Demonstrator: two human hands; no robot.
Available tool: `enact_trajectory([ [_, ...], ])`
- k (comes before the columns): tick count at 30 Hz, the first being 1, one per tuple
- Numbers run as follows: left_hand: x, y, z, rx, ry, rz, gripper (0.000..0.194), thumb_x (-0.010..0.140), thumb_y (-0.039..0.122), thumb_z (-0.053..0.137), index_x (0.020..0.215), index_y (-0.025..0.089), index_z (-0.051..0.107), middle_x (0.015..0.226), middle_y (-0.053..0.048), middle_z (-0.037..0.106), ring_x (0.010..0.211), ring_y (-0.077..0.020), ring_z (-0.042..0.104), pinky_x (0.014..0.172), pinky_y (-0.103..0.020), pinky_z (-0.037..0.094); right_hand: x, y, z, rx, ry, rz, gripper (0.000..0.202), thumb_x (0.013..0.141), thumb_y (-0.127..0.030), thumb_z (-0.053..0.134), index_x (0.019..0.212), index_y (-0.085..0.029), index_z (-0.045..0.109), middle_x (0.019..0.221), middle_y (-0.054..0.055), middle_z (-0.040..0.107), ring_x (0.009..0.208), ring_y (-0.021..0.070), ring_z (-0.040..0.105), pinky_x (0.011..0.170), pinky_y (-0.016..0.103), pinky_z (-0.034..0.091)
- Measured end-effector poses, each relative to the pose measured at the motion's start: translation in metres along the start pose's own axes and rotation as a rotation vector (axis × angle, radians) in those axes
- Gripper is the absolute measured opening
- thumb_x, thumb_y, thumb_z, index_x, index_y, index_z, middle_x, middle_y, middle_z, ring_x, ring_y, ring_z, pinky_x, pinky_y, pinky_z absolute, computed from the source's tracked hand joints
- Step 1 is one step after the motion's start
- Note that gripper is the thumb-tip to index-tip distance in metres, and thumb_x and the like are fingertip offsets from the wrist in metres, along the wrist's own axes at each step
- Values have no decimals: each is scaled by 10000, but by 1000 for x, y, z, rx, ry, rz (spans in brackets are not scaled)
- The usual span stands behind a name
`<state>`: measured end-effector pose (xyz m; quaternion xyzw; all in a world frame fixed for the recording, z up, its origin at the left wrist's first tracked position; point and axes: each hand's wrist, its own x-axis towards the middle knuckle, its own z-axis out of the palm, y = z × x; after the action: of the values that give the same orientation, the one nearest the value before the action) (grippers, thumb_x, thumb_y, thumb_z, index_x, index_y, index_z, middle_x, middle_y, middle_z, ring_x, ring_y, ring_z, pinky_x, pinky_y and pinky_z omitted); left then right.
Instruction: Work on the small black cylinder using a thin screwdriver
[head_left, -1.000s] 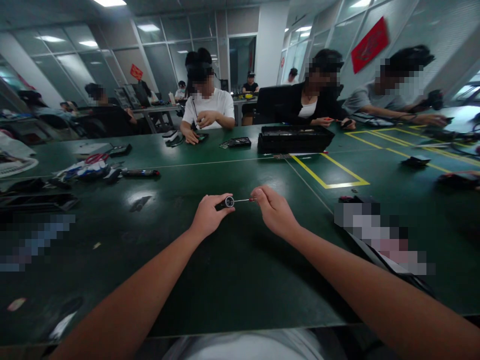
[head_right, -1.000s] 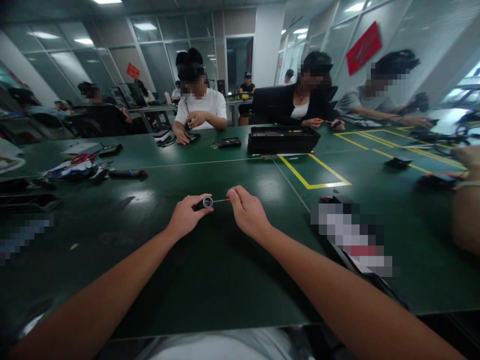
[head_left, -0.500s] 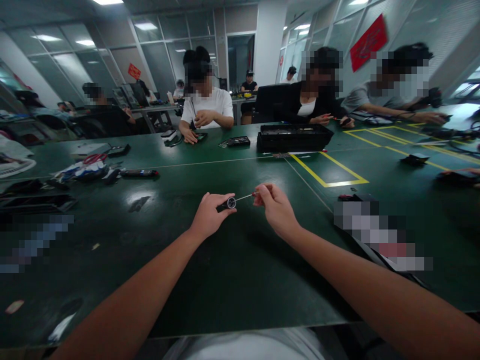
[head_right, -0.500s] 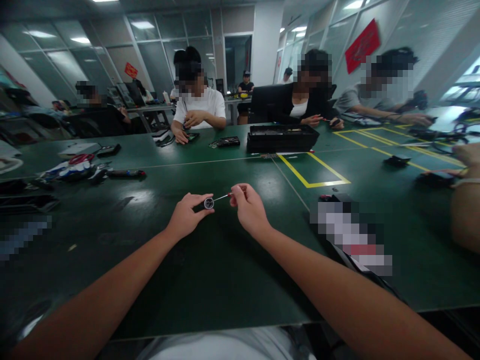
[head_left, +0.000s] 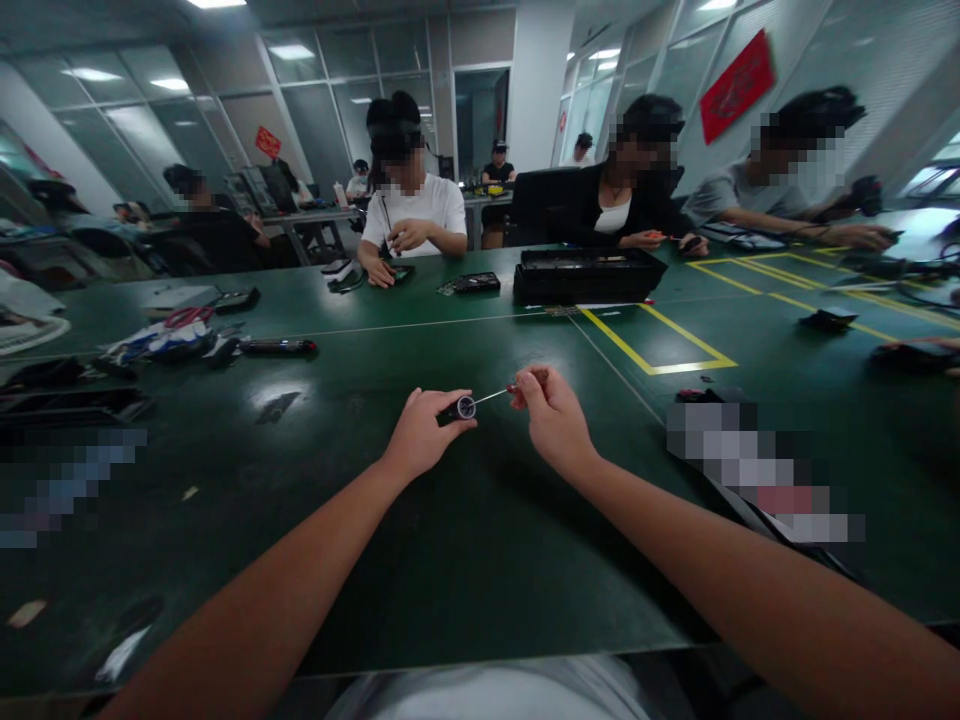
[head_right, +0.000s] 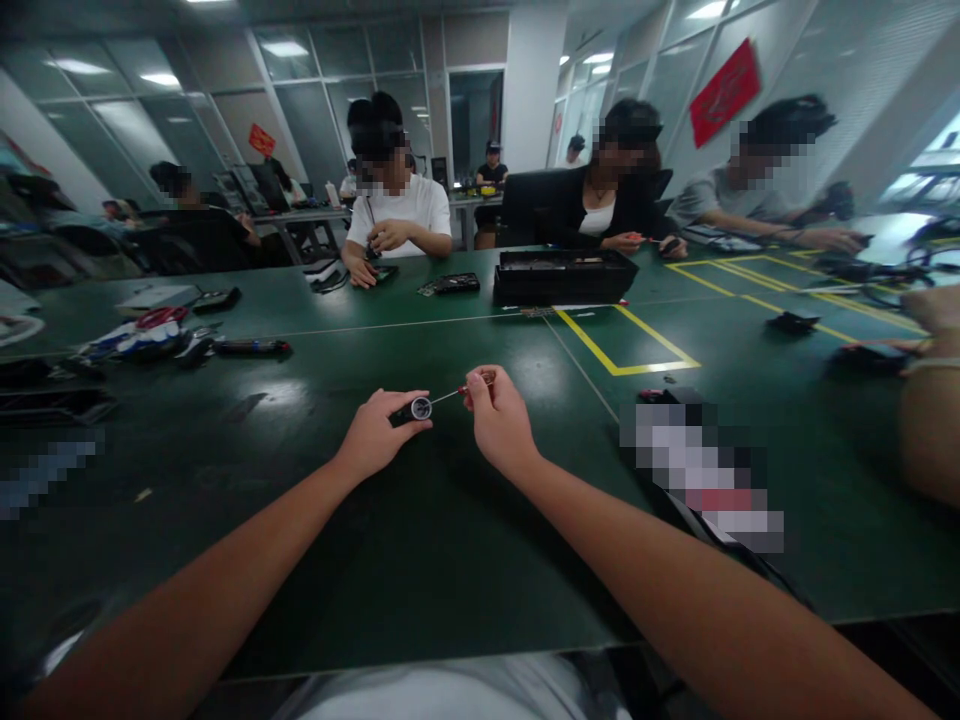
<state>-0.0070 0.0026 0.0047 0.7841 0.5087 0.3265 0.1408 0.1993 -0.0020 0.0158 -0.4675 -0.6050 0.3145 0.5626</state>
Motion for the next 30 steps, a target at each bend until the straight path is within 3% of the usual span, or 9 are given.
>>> enact_trajectory([
  [4,0,-1,-1,6,28,-16,391,831,326,765,1209,277,678,1177,-47,716,1103,-267,621,1109,-545,328,-2,-10,-5,-138,-60,-69,264,959,-451,522,941,-210,626,758,24,675,691,172,630,646,302,467],
  [10,0,0,-2,1,40,-16,370,838,325,759,1197,281,680,1174,-41,718,1105,-268,625,1133,-560,296,-1,-14,-11,-382,3,-146,431,878,-568,631,628,-223,565,537,-24,550,491,131,483,508,279,350],
  [13,-1,-1,-2,7,34,-9,374,842,333,756,1203,282,679,1178,-42,717,1109,-270,624,1131,-565,297,-2,-14,-11,-350,-36,-182,302,909,-497,619,783,-223,636,643,-3,631,567,154,560,547,288,403],
  [16,-1,-1,-3,19,43,-25,378,842,324,755,1209,270,681,1174,-50,719,1098,-275,622,1113,-560,324,-4,-15,-11,-257,-152,-244,165,953,-354,553,1001,-222,641,883,42,708,790,194,657,695,320,486],
  [19,-1,-1,-3,15,51,-40,372,842,310,754,1205,269,683,1177,-53,719,1094,-278,622,1113,-565,323,-5,-16,-11,-224,-222,-258,175,971,-342,514,1034,-222,623,915,44,700,836,201,656,732,326,486],
  [24,-1,-2,-2,-14,34,-25,373,843,316,754,1207,287,677,1186,-40,715,1130,-271,614,1149,-602,252,-6,-16,-11,-302,-179,-214,300,1005,-417,447,915,-224,658,675,-1,612,574,156,541,552,296,367],
  [30,-1,-5,-2,-7,51,-21,385,850,317,746,1224,276,668,1199,-44,711,1120,-259,618,1146,-594,277,-4,-12,-8,-156,-107,-206,169,942,-322,541,1059,-215,599,896,46,686,787,189,624,701,322,458],
])
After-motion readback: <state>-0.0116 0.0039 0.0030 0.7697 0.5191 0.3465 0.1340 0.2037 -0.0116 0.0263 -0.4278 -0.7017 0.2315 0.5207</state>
